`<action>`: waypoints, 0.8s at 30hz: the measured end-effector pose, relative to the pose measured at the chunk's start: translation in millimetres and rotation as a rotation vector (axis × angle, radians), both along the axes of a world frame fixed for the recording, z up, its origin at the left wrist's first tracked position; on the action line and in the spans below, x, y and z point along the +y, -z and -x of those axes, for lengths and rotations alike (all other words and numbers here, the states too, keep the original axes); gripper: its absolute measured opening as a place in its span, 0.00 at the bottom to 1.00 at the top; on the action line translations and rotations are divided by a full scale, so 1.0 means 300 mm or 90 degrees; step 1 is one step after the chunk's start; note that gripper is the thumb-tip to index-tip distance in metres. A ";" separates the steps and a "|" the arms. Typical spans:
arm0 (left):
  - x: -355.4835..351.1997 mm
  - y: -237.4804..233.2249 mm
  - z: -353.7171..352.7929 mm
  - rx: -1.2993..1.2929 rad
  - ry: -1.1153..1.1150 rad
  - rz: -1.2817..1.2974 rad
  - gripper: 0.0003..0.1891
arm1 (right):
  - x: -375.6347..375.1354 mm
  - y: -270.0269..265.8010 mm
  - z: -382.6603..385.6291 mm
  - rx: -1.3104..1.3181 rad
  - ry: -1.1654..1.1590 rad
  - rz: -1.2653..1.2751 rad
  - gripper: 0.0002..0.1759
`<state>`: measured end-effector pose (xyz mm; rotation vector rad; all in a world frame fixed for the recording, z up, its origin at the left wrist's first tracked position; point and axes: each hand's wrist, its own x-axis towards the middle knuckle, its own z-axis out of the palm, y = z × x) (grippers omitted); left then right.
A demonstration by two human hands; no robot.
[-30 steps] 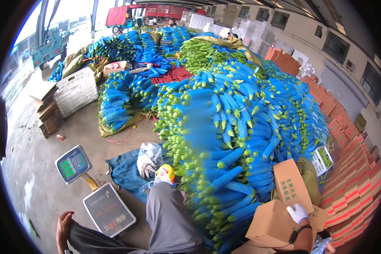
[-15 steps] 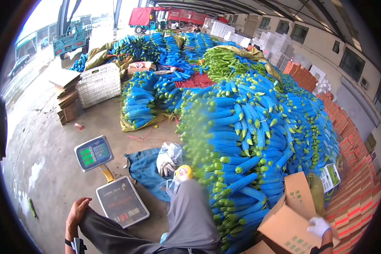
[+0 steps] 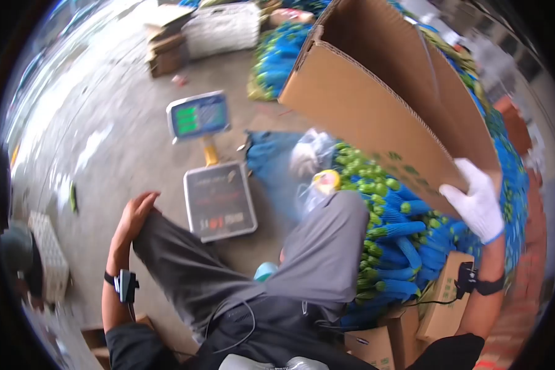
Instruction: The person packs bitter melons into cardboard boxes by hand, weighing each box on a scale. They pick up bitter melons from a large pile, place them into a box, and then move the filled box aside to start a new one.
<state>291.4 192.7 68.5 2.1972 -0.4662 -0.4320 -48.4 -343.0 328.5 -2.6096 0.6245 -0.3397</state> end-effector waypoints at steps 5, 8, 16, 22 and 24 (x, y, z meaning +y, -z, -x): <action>0.061 -0.078 0.126 -0.028 -0.124 -0.065 0.21 | -0.011 0.269 -0.362 0.003 -0.221 0.152 0.15; 0.066 -0.071 0.218 -0.218 -0.126 -0.172 0.19 | 0.143 0.389 -0.576 0.033 -0.409 0.229 0.15; 0.083 -0.047 0.292 -0.381 -0.168 -0.157 0.09 | 0.605 0.934 -0.941 0.158 -0.608 0.270 0.14; 0.111 -0.052 0.291 -0.343 -0.190 -0.131 0.07 | 0.736 1.314 -0.957 0.155 -0.586 0.239 0.08; 0.111 -0.045 0.277 -0.347 -0.187 -0.128 0.07 | 0.748 1.358 -0.960 0.160 -0.579 0.223 0.08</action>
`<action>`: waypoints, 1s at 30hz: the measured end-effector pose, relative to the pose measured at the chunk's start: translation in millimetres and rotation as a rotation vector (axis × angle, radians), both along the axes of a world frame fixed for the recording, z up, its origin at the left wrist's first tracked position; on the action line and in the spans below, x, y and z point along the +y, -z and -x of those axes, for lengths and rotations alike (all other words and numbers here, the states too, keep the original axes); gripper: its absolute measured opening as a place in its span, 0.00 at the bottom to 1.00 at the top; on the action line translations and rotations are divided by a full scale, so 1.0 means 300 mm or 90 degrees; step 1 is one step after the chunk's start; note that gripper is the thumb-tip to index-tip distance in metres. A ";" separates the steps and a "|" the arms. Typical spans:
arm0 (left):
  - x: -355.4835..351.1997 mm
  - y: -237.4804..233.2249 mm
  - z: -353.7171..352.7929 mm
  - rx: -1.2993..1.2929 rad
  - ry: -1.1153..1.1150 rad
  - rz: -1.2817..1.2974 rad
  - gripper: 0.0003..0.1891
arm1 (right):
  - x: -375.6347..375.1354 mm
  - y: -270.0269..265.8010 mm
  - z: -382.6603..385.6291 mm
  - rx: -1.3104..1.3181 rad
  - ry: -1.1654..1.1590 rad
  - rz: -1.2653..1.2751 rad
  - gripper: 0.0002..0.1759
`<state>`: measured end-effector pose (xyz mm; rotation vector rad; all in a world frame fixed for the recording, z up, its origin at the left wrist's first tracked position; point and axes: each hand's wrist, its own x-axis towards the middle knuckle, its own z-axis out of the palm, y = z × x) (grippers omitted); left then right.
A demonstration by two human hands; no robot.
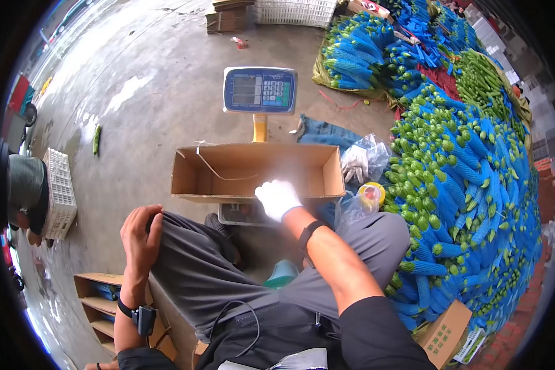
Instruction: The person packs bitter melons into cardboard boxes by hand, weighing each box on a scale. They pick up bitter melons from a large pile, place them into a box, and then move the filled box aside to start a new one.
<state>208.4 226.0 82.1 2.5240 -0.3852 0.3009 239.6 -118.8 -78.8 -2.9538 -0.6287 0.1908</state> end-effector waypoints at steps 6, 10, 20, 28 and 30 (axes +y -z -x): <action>-0.022 -0.011 -0.015 0.029 0.000 -0.010 0.08 | 0.040 0.059 0.035 0.052 0.024 0.003 0.10; -0.040 -0.019 -0.054 0.088 0.021 -0.054 0.14 | 0.046 -0.008 0.044 0.082 0.057 -0.034 0.11; -0.114 0.311 -0.631 0.716 0.144 0.085 0.29 | -0.103 -0.488 0.350 0.177 -0.059 -0.261 0.27; -0.137 0.399 -0.791 0.604 0.058 0.212 0.16 | -0.373 -0.724 0.705 0.151 0.461 -0.551 0.22; -0.139 0.341 -0.792 0.512 0.068 0.294 0.13 | -0.412 -0.706 0.788 0.134 0.615 -0.739 0.22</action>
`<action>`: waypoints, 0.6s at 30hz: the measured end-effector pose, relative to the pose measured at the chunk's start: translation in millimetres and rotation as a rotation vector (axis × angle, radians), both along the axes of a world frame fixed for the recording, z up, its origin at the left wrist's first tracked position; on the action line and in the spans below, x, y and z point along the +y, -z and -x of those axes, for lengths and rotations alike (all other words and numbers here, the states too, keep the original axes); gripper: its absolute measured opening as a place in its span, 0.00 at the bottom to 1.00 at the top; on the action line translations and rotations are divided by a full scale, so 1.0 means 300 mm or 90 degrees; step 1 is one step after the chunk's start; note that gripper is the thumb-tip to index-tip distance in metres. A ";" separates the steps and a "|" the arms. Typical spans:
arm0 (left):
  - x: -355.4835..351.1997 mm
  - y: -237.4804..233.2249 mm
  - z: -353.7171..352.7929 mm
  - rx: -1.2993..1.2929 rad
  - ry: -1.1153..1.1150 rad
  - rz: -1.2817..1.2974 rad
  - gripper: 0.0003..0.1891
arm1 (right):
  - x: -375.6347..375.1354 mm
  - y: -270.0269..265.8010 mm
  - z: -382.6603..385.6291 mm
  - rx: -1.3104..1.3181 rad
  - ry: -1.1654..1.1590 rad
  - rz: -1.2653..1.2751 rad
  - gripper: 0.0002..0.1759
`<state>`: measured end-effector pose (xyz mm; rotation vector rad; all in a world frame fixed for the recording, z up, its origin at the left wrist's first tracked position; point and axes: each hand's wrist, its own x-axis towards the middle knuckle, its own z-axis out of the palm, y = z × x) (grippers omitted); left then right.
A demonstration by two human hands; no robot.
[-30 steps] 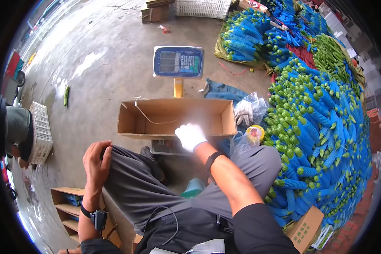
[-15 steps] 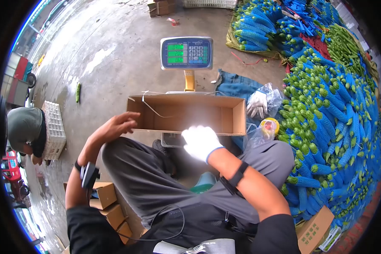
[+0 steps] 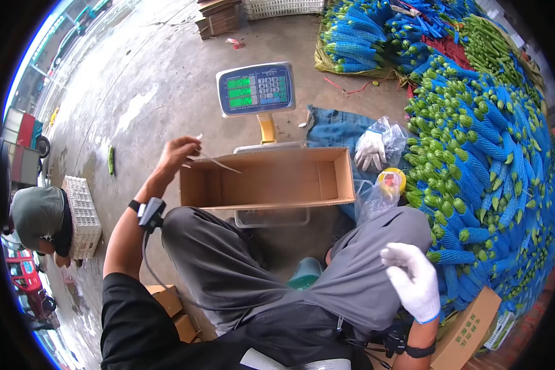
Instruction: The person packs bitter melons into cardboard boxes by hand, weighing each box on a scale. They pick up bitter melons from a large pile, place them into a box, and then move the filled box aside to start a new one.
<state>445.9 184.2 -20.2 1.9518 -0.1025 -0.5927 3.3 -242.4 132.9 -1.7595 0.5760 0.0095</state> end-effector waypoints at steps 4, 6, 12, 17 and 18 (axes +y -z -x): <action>0.107 -0.177 -0.043 -0.156 -0.114 0.103 0.15 | -0.078 0.004 0.101 -0.035 0.076 0.020 0.22; 0.270 -0.244 -0.134 -0.230 -0.209 0.148 0.16 | -0.117 0.004 0.127 -0.021 0.113 0.051 0.21; 1.063 -0.478 -0.268 -0.714 -0.122 0.085 0.23 | -0.169 0.067 0.196 -0.025 0.149 0.034 0.20; 1.403 -0.220 -0.165 -0.190 -0.327 -0.080 0.31 | -0.196 0.121 0.230 -0.045 0.183 0.124 0.18; 1.404 -0.174 -0.147 -0.095 -0.329 -0.086 0.33 | -0.211 0.155 0.256 -0.011 0.207 0.177 0.19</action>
